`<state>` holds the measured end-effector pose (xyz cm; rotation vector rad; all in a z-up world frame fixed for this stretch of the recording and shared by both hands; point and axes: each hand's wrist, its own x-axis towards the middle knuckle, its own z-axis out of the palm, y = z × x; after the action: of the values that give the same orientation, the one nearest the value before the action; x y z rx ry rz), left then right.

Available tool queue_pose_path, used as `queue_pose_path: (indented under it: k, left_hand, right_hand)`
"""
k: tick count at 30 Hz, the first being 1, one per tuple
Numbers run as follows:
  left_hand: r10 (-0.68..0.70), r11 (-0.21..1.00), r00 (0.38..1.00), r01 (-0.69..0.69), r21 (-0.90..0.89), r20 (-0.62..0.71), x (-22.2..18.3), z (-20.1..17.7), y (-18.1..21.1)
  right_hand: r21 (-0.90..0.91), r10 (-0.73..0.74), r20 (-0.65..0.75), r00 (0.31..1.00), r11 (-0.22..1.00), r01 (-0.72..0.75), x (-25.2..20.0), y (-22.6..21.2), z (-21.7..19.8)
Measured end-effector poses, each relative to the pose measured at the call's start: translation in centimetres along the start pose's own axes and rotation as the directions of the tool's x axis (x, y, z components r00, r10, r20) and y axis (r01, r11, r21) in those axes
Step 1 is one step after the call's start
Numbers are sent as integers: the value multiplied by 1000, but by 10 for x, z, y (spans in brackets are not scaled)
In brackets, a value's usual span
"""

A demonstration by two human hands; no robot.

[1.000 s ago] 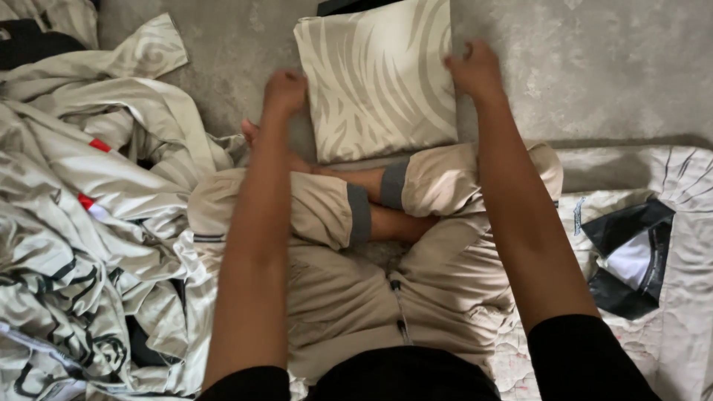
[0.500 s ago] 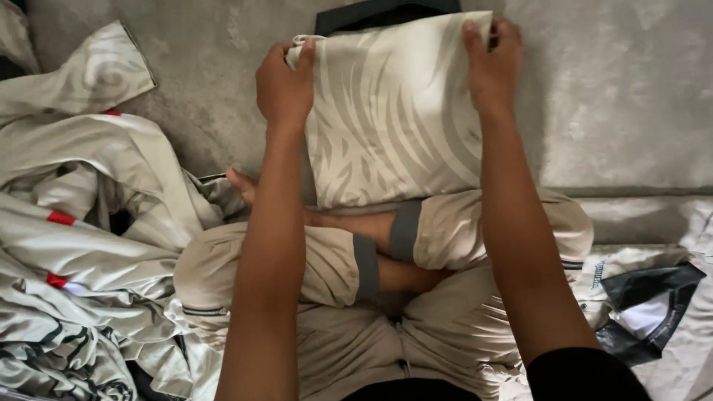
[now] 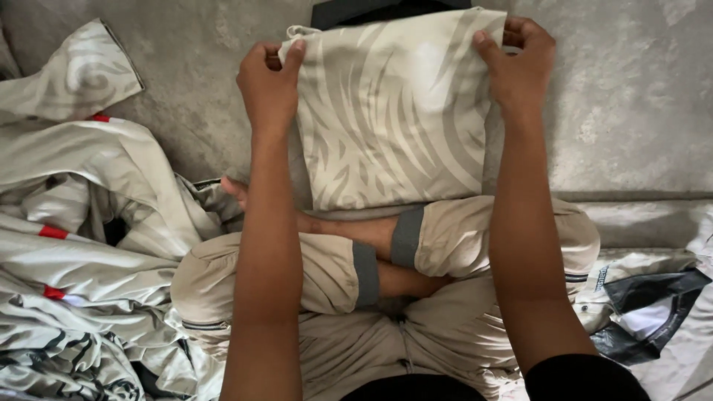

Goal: Folding a pile of jerseys while sitting on the floor

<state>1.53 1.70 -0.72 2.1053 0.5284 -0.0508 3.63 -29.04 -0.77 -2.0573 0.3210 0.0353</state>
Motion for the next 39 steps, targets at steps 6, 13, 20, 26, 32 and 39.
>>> queue_pose_path:
  k: [6,13,20,26,32,39]
  left_hand:
    - [42,963,998,-55,-263,-55,14,15,-34]
    - [35,989,992,-17,-145,118,8,0,-21]
    - [-9,993,984,-12,119,176,17,13,-49]
    - [-123,991,974,110,79,190,9,-7,-16]
    - [-2,1000,989,-2,29,150,15,7,-47]
    - [-67,995,971,83,-59,228,15,2,-35]
  right_hand:
    - [140,57,39,998,988,-62,7,25,4]
    - [-59,221,256,941,975,-213,-8,-14,-13]
    - [-249,178,331,927,964,-97,-8,-5,-12]
    - [-124,218,316,923,974,-188,-7,-3,-13]
    - [-219,267,336,903,955,-201,-4,7,-8]
    - [-357,401,363,841,894,-272,-5,4,-10]
